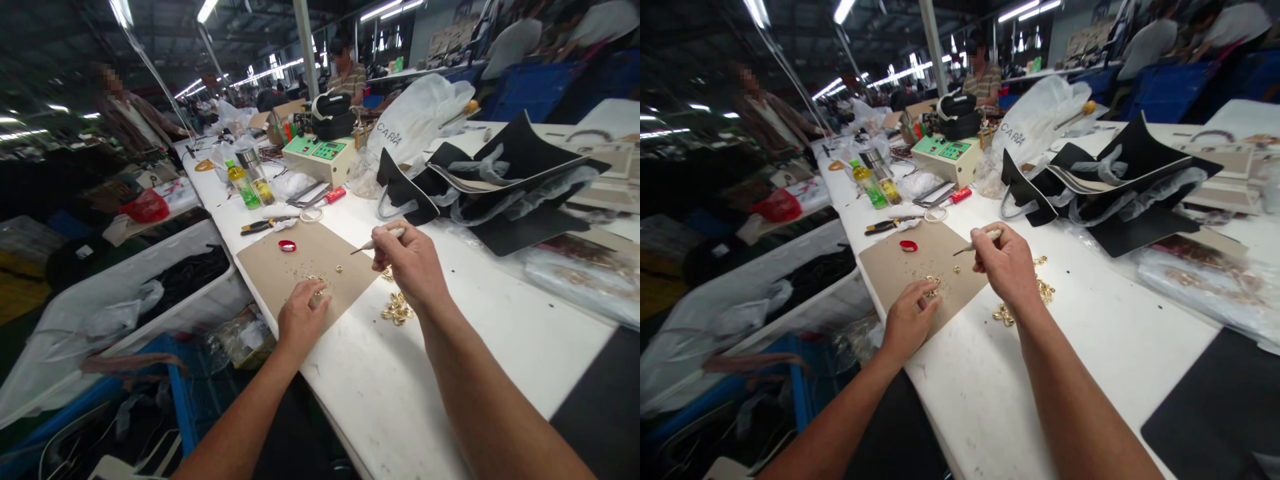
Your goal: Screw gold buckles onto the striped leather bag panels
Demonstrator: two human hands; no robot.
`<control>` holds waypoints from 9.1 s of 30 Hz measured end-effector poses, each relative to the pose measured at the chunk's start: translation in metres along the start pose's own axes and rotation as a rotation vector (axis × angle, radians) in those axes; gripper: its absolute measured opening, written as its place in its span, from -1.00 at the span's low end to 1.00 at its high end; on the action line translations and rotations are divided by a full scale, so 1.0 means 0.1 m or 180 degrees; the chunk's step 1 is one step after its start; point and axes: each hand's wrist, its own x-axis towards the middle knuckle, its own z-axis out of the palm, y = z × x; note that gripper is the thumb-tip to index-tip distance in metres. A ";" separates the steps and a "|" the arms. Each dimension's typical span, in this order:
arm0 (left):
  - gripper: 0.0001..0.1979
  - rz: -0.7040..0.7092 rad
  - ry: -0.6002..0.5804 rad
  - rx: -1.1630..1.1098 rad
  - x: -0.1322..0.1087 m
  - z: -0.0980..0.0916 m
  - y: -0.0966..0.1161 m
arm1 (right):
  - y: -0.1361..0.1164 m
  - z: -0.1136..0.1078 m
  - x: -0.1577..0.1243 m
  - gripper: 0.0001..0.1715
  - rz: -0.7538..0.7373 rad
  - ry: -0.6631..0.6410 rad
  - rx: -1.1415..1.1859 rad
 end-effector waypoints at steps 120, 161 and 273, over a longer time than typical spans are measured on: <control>-0.66 -0.1476 0.0121 -0.2434 -0.62 0.16 0.03 | 0.79 0.32 -1.02 -0.62 0.1086 0.0019 0.0021; -0.84 0.1709 -0.1874 0.2197 -0.21 0.37 0.51 | 0.80 -0.11 -0.70 -0.57 0.0996 0.1217 0.1037; -0.81 0.1231 -0.1170 0.1030 -0.25 0.67 0.68 | 0.71 -0.43 -0.52 -0.45 0.0662 0.1695 0.1513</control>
